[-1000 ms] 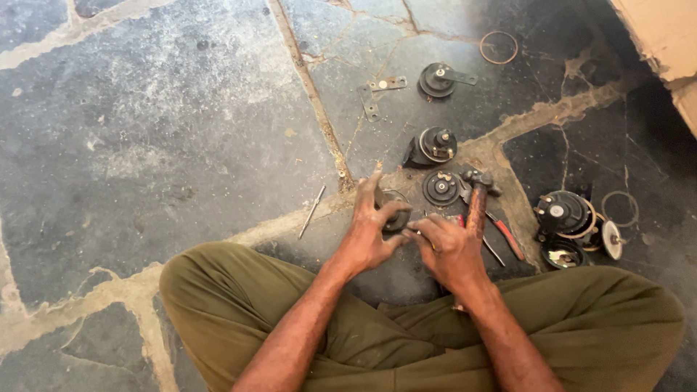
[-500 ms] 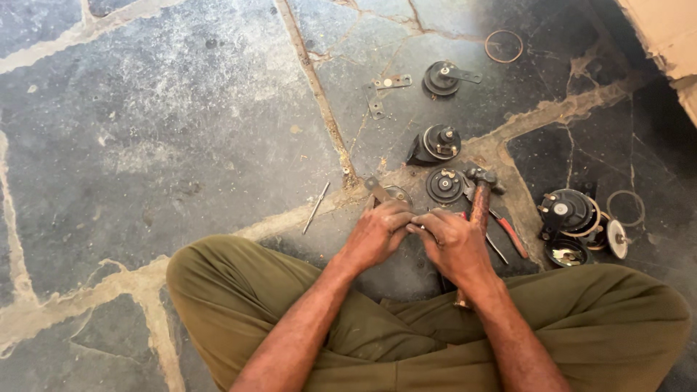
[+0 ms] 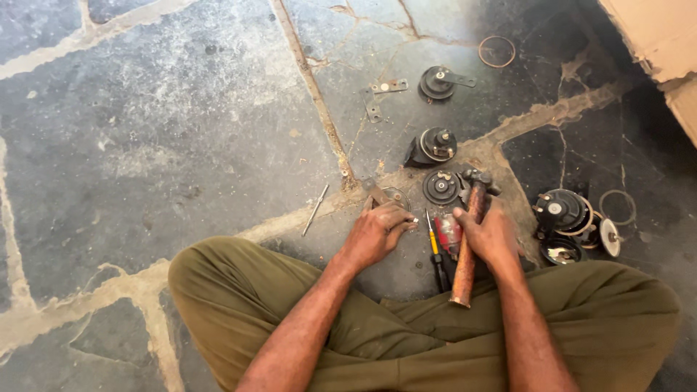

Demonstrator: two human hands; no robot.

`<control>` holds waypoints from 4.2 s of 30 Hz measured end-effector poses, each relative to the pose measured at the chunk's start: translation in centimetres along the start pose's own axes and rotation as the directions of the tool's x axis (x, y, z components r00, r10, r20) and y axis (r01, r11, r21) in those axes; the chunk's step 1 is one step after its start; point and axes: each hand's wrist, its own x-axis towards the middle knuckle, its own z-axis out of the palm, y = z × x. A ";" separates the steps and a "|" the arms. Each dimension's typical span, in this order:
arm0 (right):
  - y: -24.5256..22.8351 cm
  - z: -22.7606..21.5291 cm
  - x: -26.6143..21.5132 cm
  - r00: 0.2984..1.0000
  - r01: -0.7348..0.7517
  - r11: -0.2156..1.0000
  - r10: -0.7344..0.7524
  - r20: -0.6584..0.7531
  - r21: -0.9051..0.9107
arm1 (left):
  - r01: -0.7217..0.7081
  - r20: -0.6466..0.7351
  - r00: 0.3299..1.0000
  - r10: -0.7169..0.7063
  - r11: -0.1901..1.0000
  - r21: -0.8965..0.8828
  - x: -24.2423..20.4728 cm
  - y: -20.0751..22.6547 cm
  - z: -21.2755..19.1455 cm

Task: The person sits on the floor and uses a hammer and a metal punch to repeatedly strike a small metal component. They adjust the component's position and continue hammering to modify or dislodge parts of the assembly.

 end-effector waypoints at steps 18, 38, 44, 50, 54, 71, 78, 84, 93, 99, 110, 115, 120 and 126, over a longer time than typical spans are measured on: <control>-13.9 -8.0 -11.9 0.873 0.487 0.828 -0.469 -0.134 0.276 | 0.150 -0.057 0.985 -0.161 0.977 -0.154 0.3 -0.3 -0.3; -15.1 -9.3 -11.8 0.876 0.476 0.837 -0.422 -0.234 0.271 | 0.131 -0.125 0.981 -0.150 0.981 -0.146 0.3 -1.2 0.3; -14.7 -9.1 -10.4 0.981 0.192 0.896 -0.181 -0.067 0.399 | 0.147 -0.136 0.977 -0.166 0.979 -0.138 0.1 -1.5 0.2; -14.8 -9.0 -11.8 0.813 0.576 0.763 -0.495 -0.307 0.295 | 0.184 -0.097 0.975 -0.199 0.972 -0.144 0.3 -1.7 0.1; -15.0 -7.9 -10.2 0.868 0.495 0.842 -0.471 -0.156 0.215 | 0.143 -0.145 0.976 -0.164 0.979 -0.145 0.5 -1.8 0.0; -12.1 -8.7 -12.9 0.946 0.322 0.837 -0.261 -0.193 0.443 | -0.075 -0.109 0.990 0.092 0.986 0.151 0.0 -0.8 0.7; -13.2 -8.5 -12.2 0.967 0.242 0.917 -0.256 0.001 0.317 | -0.072 -0.084 0.992 0.089 0.980 0.183 0.0 -0.9 0.8; -14.1 -10.0 -13.6 0.925 0.369 0.734 -0.230 -0.301 0.571 | -0.054 -0.144 0.987 0.072 0.990 0.131 -0.4 -1.6 1.0; -12.2 -8.8 -13.9 0.977 0.204 0.839 -0.141 -0.161 0.505 | -0.002 -0.139 0.990 0.009 0.999 0.051 -1.1 -2.1 1.9; -13.6 -8.6 -11.9 0.975 0.211 0.929 -0.222 0.002 0.304 | 0.176 -0.095 0.981 -0.172 0.984 0.035 0.1 -2.3 0.9; -13.0 -7.0 -12.0 0.953 0.301 0.895 -0.292 -0.077 0.330 | -0.037 -0.219 0.975 0.040 0.999 0.018 0.0 -2.1 0.7; -13.6 -7.0 -12.6 0.968 0.247 0.899 -0.244 -0.055 0.362 | 0.187 -0.123 0.974 -0.190 0.982 -0.033 -0.5 -3.3 1.1; -13.7 -8.4 -13.2 0.932 0.346 0.740 -0.203 -0.299 0.577 | -0.041 -0.215 0.975 0.047 0.999 0.029 0.0 -3.0 0.8; -15.7 -7.9 -10.5 0.863 0.505 0.831 -0.488 -0.133 0.231 | 0.101 -0.176 0.978 -0.115 0.991 -0.085 0.0 -2.0 0.2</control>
